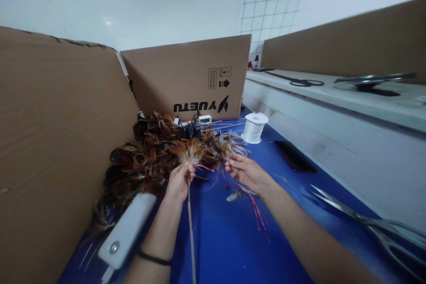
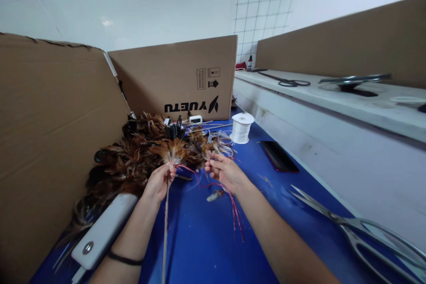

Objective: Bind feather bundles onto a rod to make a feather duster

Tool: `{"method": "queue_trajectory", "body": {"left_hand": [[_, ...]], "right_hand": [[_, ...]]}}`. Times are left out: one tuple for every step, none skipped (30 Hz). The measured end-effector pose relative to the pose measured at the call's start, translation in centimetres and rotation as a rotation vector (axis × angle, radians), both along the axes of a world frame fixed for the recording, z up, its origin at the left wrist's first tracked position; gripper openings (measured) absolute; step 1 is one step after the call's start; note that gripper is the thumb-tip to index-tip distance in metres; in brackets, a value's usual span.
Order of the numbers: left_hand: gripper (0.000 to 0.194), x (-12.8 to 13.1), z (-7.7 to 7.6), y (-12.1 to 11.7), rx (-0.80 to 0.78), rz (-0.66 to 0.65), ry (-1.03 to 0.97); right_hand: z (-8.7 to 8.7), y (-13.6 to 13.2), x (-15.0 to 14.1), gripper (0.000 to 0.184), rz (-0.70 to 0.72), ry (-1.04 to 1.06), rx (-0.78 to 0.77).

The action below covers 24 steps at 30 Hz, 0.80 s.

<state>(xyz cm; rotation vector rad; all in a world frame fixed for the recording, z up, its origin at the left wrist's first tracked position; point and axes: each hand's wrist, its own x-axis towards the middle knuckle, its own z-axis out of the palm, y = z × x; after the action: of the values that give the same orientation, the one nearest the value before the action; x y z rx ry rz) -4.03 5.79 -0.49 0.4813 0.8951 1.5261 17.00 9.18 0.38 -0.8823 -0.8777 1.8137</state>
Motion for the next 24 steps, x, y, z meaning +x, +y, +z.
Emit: {"method": "queue_trajectory", "body": {"left_hand": [[0.009, 0.1, 0.0, 0.0, 0.001, -0.007, 0.004], [0.010, 0.2, -0.1, 0.0, 0.001, -0.014, 0.009], [0.011, 0.4, -0.2, 0.0, 0.000, -0.018, 0.016], [0.012, 0.5, -0.3, 0.0, -0.002, -0.023, 0.023], [0.013, 0.6, -0.3, 0.0, -0.005, -0.026, 0.031], [0.015, 0.8, -0.4, 0.0, -0.007, -0.025, 0.038], [0.017, 0.9, -0.5, -0.1, -0.009, -0.019, 0.048], [0.020, 1.0, -0.6, -0.1, -0.010, -0.010, 0.059], [0.022, 1.0, -0.6, -0.1, -0.012, 0.000, 0.071], [0.024, 1.1, -0.7, -0.2, -0.014, 0.009, 0.082], [0.025, 1.1, -0.7, -0.2, -0.017, 0.018, 0.094], [0.025, 1.1, -0.6, -0.3, -0.019, 0.026, 0.103], [0.025, 1.1, -0.6, -0.3, -0.020, 0.028, 0.110], [0.024, 1.2, -0.5, -0.4, -0.020, 0.025, 0.114], [0.023, 1.2, -0.5, -0.4, -0.021, 0.018, 0.120], [0.023, 1.2, -0.4, -0.4, -0.022, 0.011, 0.125], [0.023, 1.2, -0.4, -0.4, -0.020, 0.002, 0.128], [0.023, 1.2, -0.4, -0.4, -0.019, -0.005, 0.129], [0.022, 1.2, -0.5, -0.3, -0.018, -0.009, 0.126], [0.022, 1.2, -0.6, -0.3, -0.017, -0.009, 0.118], [0.022, 1.2, -0.7, -0.2, -0.018, -0.008, 0.106], [0.022, 1.2, -0.8, -0.2, -0.018, -0.011, 0.095], [0.023, 1.2, -1.0, -0.1, -0.015, -0.016, 0.084], [0.023, 1.2, -1.1, -0.1, -0.011, -0.023, 0.075]], "right_hand": [[0.0, -0.3, -0.3, 0.023, 0.029, 0.007, 0.012], [-0.1, -0.8, -0.8, 0.022, 0.059, -0.003, 0.028], [-0.1, -1.2, -1.3, 0.022, 0.085, -0.024, 0.050], [-0.2, -1.7, -1.9, 0.022, 0.106, -0.056, 0.078], [-0.2, -2.1, -2.5, 0.022, 0.119, -0.106, 0.111], [-0.4, -2.6, -3.1, 0.021, 0.127, -0.178, 0.147], [-0.5, -3.0, -3.7, 0.020, 0.134, -0.267, 0.188], [-0.6, -3.4, -4.3, 0.019, 0.139, -0.362, 0.238], [-0.8, -3.7, -4.8, 0.017, 0.141, -0.457, 0.298], [-1.0, -4.0, -5.1, 0.015, 0.143, -0.545, 0.370], [-1.2, -4.2, -5.4, 0.013, 0.149, -0.619, 0.452], [-1.3, -4.5, -5.5, 0.010, 0.157, -0.679, 0.534], [-1.4, -4.7, -5.6, 0.008, 0.173, -0.731, 0.608], [-1.4, -4.9, -5.6, 0.007, 0.197, -0.780, 0.667], [-1.4, -5.1, -5.5, 0.008, 0.224, -0.820, 0.706], [-1.2, -5.3, -5.3, 0.010, 0.249, -0.848, 0.724], [-1.0, -5.5, -5.1, 0.012, 0.269, -0.860, 0.722], [-0.7, -5.6, -4.9, 0.014, 0.281, -0.856, 0.711], [-0.2, -5.7, -4.6, 0.015, 0.278, -0.842, 0.701], [0.3, -5.7, -4.3, 0.016, 0.258, -0.823, 0.700], [0.8, -5.7, -4.1, 0.016, 0.219, -0.803, 0.717], [1.4, -5.6, -3.8, 0.016, 0.165, -0.785, 0.748], [1.9, -5.4, -3.7, 0.016, 0.098, -0.766, 0.779], [2.4, -5.2, -3.6, 0.017, 0.035, -0.739, 0.788]]}}
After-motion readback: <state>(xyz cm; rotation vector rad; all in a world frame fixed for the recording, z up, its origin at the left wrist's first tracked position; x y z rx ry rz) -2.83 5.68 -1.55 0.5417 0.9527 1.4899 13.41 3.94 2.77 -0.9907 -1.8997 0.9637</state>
